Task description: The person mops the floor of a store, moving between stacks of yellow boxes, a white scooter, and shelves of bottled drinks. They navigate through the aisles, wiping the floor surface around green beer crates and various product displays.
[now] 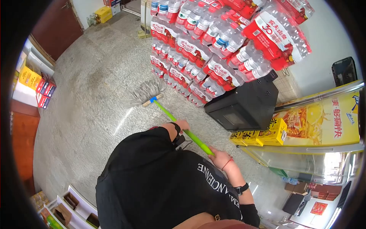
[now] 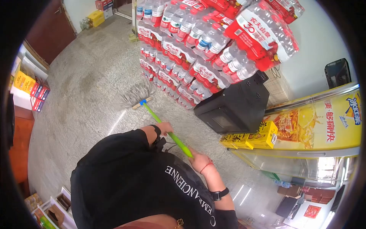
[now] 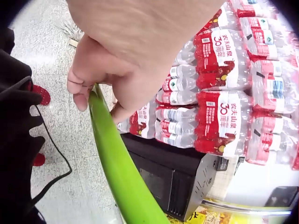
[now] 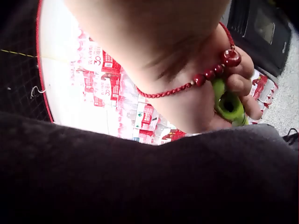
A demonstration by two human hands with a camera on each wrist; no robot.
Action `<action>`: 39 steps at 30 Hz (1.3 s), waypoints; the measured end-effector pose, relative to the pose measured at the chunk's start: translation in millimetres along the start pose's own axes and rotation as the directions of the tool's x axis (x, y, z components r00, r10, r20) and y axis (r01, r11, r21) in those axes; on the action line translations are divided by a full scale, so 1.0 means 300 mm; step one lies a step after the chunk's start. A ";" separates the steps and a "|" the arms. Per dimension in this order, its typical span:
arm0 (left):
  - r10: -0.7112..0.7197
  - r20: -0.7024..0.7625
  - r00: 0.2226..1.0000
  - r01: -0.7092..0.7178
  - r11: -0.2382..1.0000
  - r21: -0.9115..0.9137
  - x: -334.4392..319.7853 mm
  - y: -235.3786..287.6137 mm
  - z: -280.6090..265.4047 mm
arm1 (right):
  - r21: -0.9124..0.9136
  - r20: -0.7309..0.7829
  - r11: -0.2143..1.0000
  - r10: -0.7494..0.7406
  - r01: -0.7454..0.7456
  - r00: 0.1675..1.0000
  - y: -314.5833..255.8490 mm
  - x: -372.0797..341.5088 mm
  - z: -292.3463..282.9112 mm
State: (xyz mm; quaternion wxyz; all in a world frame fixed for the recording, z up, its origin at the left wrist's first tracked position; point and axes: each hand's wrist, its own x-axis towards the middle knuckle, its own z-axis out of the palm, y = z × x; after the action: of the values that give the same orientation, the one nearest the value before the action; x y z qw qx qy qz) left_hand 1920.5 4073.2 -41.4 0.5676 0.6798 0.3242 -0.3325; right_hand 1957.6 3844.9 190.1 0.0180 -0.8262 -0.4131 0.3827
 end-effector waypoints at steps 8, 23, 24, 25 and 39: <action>0.277 0.011 0.961 -0.277 0.955 0.104 0.065 -0.047 0.214 | -0.008 0.086 0.995 -0.095 0.096 0.992 0.209 -0.036 0.058; -0.021 -0.402 0.915 -0.165 0.891 -0.424 -0.076 0.005 -0.211 | -0.139 0.169 0.952 -0.250 0.274 0.954 -0.072 0.594 -0.060; -0.032 -0.411 0.911 -0.152 0.901 -0.407 -0.081 0.013 -0.266 | -0.136 0.172 0.946 -0.270 0.294 0.947 -0.097 0.651 -0.076; -0.056 -0.400 0.915 -0.135 0.891 -0.434 -0.068 0.021 -0.311 | -0.132 0.175 0.940 -0.289 0.314 0.941 -0.115 0.699 -0.087; -0.161 -0.314 0.936 0.046 0.937 -0.346 0.160 0.108 -0.408 | -0.050 0.194 0.945 -0.308 0.323 0.932 0.026 0.776 -0.238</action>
State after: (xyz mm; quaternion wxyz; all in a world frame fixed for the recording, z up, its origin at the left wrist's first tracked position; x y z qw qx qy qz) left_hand 1984.6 4192.3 -46.1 0.5918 0.6025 0.5040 -0.1813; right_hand 2094.3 4022.2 94.1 0.0077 -0.7104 -0.5554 0.4322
